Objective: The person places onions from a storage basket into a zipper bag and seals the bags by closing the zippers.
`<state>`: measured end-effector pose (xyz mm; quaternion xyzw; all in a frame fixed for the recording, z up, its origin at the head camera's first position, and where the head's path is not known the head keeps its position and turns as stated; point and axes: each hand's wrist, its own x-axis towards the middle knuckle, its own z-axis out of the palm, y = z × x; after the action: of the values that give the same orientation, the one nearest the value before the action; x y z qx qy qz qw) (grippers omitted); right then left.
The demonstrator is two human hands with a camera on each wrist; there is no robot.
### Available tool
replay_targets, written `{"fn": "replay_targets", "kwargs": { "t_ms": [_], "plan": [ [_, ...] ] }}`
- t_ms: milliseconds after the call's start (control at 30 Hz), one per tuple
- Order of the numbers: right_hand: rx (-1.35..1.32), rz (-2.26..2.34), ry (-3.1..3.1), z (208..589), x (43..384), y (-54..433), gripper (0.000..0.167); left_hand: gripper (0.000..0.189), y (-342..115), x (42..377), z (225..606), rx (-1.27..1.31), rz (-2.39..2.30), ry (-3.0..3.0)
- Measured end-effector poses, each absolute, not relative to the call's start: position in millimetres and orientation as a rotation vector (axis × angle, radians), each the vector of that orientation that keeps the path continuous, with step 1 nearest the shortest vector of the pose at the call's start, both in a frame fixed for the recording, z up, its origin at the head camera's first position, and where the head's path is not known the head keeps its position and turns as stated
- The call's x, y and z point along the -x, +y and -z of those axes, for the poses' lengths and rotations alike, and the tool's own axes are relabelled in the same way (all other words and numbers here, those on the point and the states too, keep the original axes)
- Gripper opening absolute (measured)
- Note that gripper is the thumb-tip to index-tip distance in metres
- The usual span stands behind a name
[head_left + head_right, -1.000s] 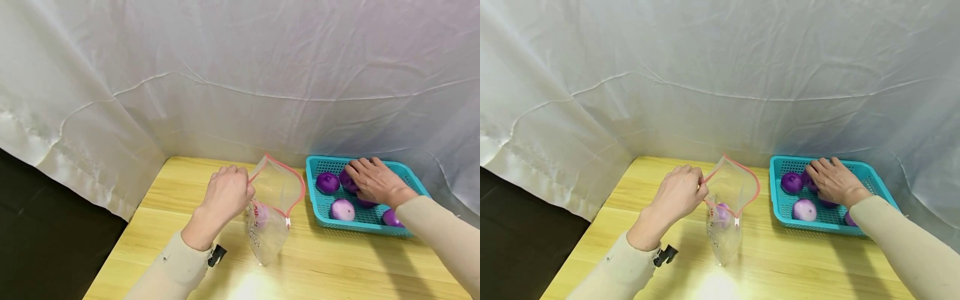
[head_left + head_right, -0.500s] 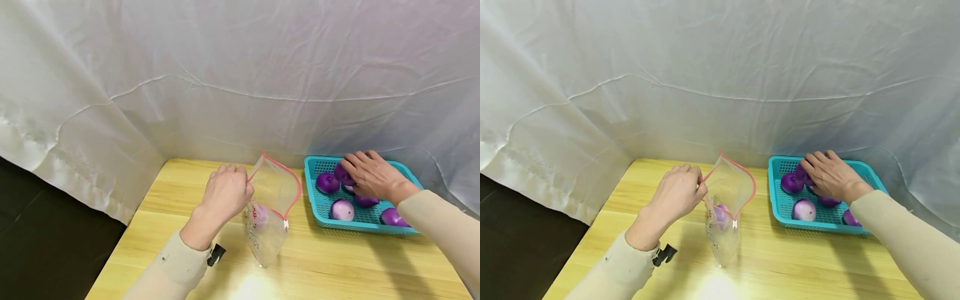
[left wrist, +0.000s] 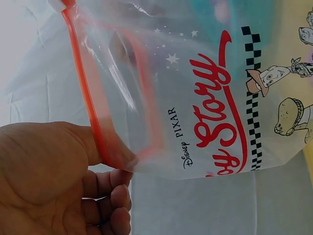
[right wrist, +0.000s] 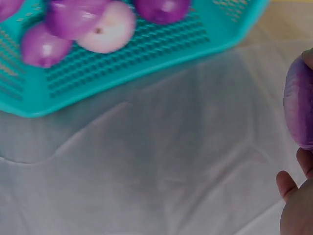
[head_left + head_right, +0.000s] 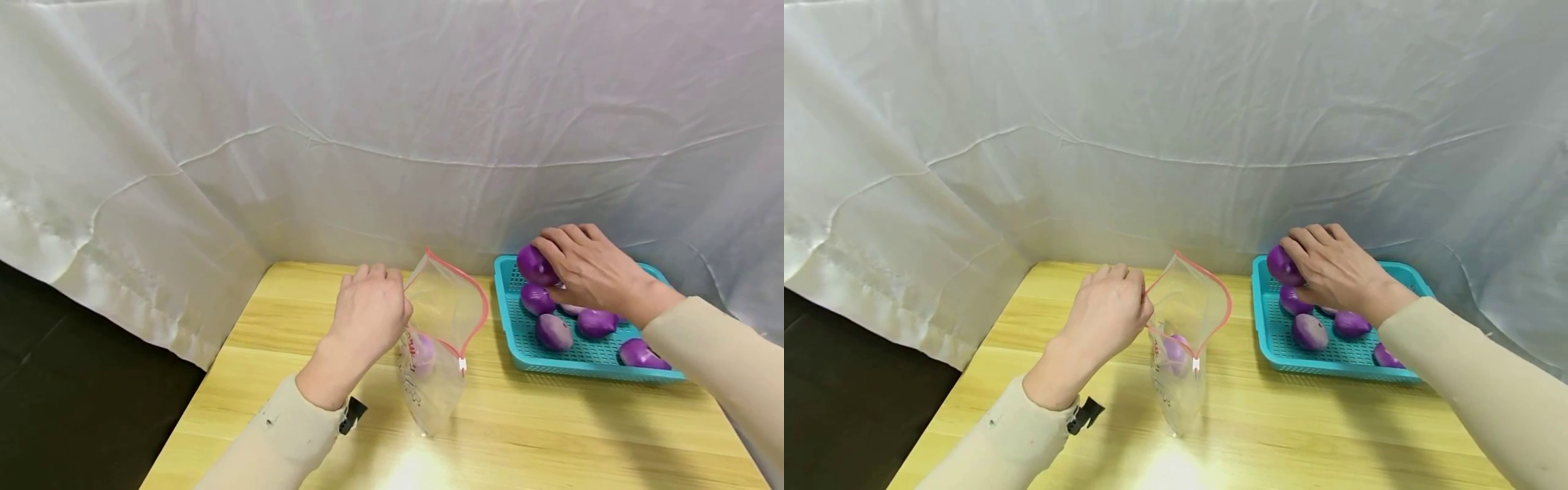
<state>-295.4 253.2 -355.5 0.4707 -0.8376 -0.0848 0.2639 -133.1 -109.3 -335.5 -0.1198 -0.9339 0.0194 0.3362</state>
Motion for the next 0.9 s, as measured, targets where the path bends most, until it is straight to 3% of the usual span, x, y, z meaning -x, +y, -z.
{"fn": "replay_targets", "kwargs": {
  "t_ms": [500, 900],
  "plan": [
    [-1.391, 0.052, -2.059, 301, 262, 178, 0.083, 0.022, -114, 133, 335, 0.329, -0.059, -2.432],
    [-1.528, 0.090, -2.030, 304, 234, 119, 0.087, 0.021, -117, 132, 332, 0.305, -0.008, -2.502]
  ]
}}
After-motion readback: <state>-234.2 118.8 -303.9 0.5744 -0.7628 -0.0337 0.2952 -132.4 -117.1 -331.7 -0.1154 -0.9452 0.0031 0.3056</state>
